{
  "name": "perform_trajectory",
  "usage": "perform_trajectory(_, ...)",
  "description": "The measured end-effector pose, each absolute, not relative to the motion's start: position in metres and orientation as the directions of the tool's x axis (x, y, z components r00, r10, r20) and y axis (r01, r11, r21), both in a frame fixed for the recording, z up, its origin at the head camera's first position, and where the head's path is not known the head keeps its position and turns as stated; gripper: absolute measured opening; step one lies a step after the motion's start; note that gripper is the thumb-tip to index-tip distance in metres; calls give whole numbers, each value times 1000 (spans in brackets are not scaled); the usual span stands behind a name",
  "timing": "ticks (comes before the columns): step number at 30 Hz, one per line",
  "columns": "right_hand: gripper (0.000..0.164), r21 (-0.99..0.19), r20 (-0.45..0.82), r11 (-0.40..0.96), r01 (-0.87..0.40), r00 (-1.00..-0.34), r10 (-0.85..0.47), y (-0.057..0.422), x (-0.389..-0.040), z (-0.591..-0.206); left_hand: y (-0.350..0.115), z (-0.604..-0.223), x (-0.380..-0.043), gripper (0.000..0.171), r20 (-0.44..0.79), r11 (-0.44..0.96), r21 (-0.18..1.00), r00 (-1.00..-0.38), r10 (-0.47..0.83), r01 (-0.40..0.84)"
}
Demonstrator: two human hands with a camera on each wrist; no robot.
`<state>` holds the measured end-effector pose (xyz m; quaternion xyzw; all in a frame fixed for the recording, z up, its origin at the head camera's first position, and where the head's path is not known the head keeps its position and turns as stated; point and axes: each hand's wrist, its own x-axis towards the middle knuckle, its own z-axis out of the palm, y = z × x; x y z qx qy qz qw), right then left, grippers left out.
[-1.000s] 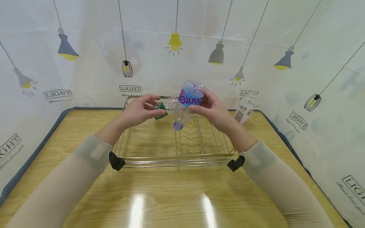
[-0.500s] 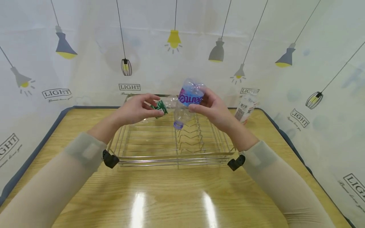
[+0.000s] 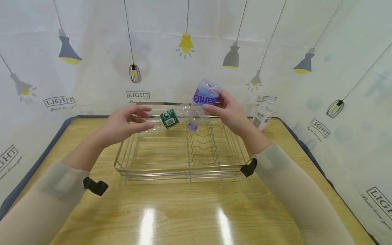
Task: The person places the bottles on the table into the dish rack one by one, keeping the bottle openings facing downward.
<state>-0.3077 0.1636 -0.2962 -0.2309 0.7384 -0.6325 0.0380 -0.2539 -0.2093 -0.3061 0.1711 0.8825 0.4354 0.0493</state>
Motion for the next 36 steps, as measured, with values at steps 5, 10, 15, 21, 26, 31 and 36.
perform_trajectory(5, 66, -954, 190, 153, -258, -914, -359, 156, -319, -296, -239, -321, -223, 64, 105, 590, 765, -954, 280, 257)
perform_trajectory(10, 69, -958, 150, 186, -217, -936, -318, 149, -330, -289, -262, -338, -197, 59, 188, 591, 743, -945, 267, 314)
perform_trajectory(15, 68, -960, 120, 207, -186, -947, -297, 146, -339, -284, -274, -359, -181, 59, 191, 585, 748, -945, 265, 315)
perform_trajectory(21, 69, -965, 113, 200, -171, -955, -274, 142, -349, -281, -274, -370, -177, 59, 164, 579, 763, -953, 254, 286)
perform_trajectory(26, 74, -972, 113, 171, -162, -958, -262, 145, -352, -283, -256, -342, -197, 58, 169, 597, 743, -948, 270, 302)
perform_trajectory(31, 73, -974, 143, 136, -183, -954, -264, 150, -349, -280, -225, -301, -241, 63, 109, 630, 706, -929, 353, 322)
perform_trajectory(36, 67, -974, 159, 113, -195, -950, -269, 152, -343, -273, -196, -289, -294, 69, 13, 697, 635, -907, 421, 333)
